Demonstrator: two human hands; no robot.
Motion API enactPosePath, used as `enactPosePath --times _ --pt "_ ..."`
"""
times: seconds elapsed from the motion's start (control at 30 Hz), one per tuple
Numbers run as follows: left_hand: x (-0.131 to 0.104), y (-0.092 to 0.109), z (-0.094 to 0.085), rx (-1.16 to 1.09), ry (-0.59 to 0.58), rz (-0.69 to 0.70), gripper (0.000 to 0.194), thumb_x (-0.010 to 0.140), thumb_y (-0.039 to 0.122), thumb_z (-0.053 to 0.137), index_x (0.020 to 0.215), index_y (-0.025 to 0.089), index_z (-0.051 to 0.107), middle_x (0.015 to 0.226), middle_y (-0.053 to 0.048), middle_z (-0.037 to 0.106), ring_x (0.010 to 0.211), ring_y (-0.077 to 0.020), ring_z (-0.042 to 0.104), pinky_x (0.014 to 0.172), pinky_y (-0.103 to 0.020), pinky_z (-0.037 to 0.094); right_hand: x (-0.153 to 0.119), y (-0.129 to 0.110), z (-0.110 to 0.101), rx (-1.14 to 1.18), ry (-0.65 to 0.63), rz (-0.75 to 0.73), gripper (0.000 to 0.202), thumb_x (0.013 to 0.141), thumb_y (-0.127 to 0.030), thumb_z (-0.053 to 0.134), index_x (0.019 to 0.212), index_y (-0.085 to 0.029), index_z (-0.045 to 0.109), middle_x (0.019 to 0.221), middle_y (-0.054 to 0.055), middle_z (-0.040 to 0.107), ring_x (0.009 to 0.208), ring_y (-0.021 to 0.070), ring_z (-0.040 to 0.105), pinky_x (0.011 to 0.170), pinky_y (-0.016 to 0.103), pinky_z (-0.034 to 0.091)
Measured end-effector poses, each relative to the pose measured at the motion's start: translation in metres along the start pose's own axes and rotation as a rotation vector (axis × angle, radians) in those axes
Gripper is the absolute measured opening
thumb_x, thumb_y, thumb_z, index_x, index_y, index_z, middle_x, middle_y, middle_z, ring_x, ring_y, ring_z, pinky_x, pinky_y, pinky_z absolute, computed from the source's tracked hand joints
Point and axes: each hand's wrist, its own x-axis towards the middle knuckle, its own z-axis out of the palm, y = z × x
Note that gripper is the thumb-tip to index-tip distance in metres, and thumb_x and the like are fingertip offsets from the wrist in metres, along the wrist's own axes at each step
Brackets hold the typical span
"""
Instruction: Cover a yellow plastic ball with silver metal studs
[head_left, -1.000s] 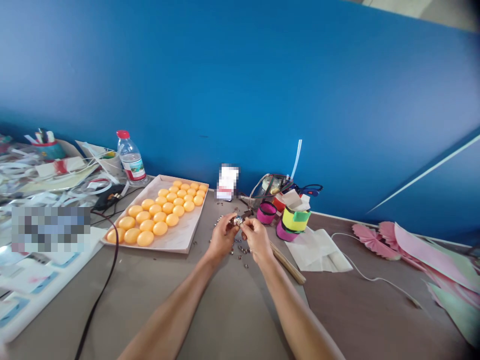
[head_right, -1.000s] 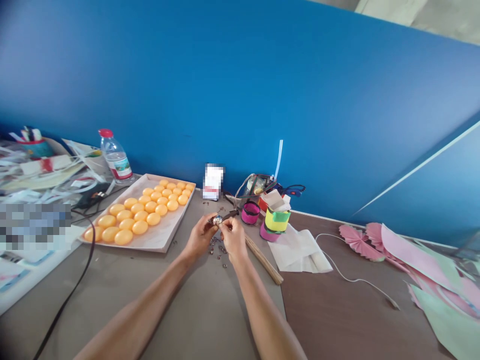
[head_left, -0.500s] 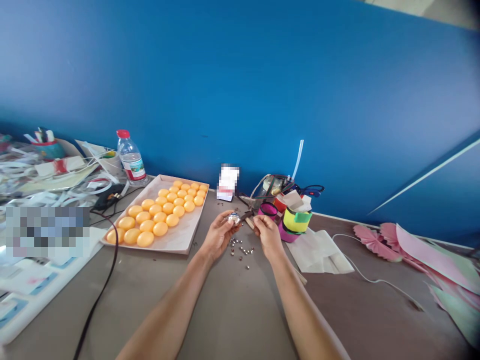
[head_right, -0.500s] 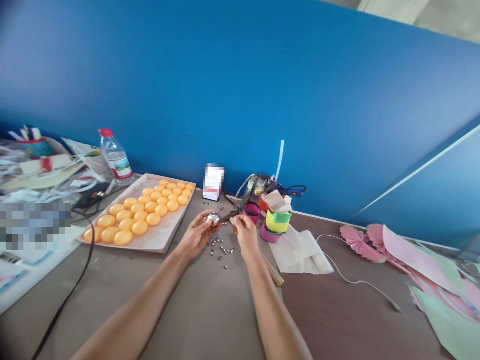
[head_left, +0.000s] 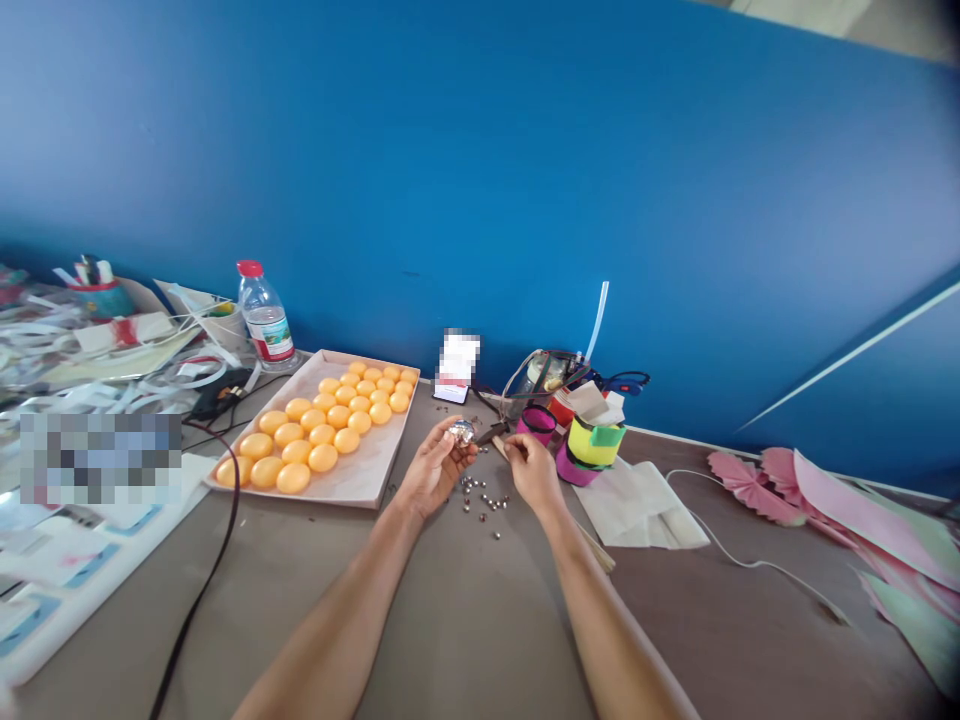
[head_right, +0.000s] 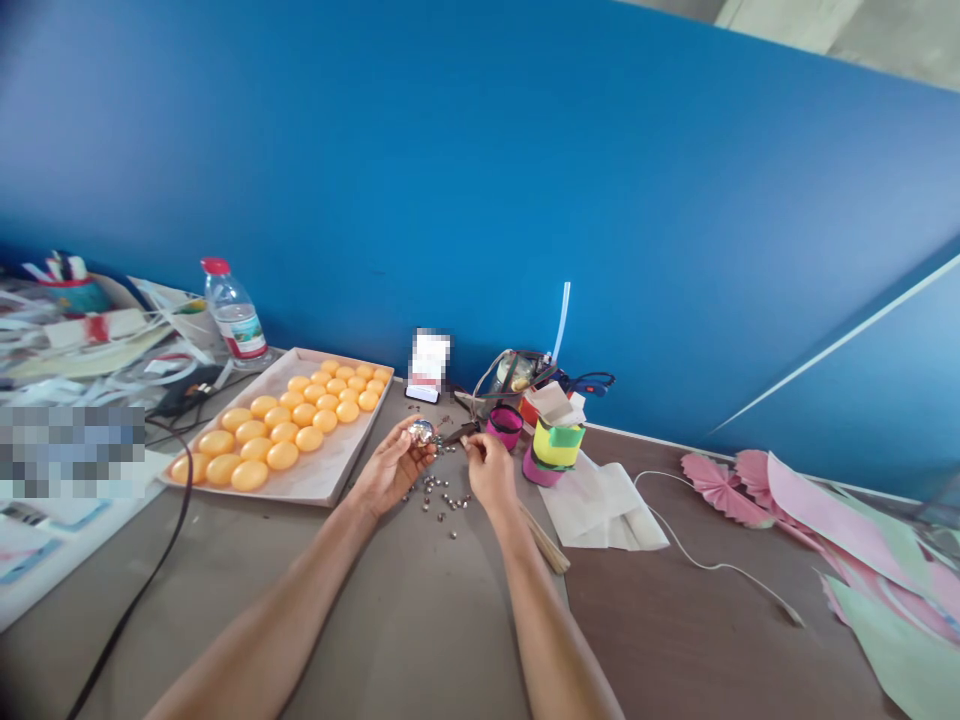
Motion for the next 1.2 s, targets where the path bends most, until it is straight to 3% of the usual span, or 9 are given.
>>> enactPosePath --times 0.23,0.47,0.67,0.9,1.2 --pt "0.003 -0.003 -0.005 -0.047 0.024 -0.033 0.028 0.078 0.033 0.06 0.1 0.016 0.056 0.092 -0.009 0.065 0.07 -0.0131 0.062 0.066 -0.026 0.05 -0.002 0.009 0.009 -0.144 -0.079 -0.033 0.011 0.074 -0.023 0.051 0.076 -0.02 0.061 0.08 0.005 0.064 0.078 0.0207 0.058 0.076 0.033 0.041" --pt "0.005 -0.004 -0.006 -0.072 0.096 -0.076 0.029 0.081 0.038 0.055 0.089 0.01 0.059 0.088 -0.012 0.066 0.064 -0.0121 0.06 0.06 -0.025 0.05 -0.015 -0.012 0.009 -0.482 -0.417 -0.145 0.029 0.08 -0.028 0.052 0.106 -0.019 0.06 0.111 0.011 0.059 0.102 0.0222 0.053 0.087 0.031 0.037" --pt "0.006 -0.003 -0.006 -0.093 0.127 -0.067 0.031 0.082 0.039 0.052 0.087 0.009 0.06 0.087 -0.012 0.066 0.06 -0.0109 0.058 0.056 -0.024 0.049 -0.027 -0.026 0.016 -0.712 -0.606 -0.22 0.025 0.078 -0.031 0.055 0.099 -0.019 0.061 0.101 0.009 0.06 0.086 0.0214 0.057 0.076 0.03 0.037" --pt "0.006 -0.003 -0.007 -0.135 0.127 -0.108 0.032 0.084 0.039 0.05 0.087 0.009 0.061 0.087 -0.012 0.066 0.061 -0.0108 0.058 0.057 -0.023 0.05 -0.029 -0.019 0.025 -0.725 -0.584 -0.294 0.02 0.084 -0.017 0.042 0.086 -0.018 0.062 0.086 0.007 0.063 0.074 0.0174 0.057 0.07 0.028 0.035" --pt "0.006 -0.002 -0.006 -0.145 0.136 -0.124 0.029 0.083 0.037 0.052 0.086 0.009 0.06 0.083 -0.011 0.066 0.062 -0.0122 0.059 0.059 -0.024 0.05 -0.027 -0.011 0.025 -0.557 -0.522 -0.264 0.017 0.079 -0.013 0.046 0.083 -0.019 0.062 0.095 0.006 0.062 0.082 0.0165 0.058 0.073 0.025 0.037"
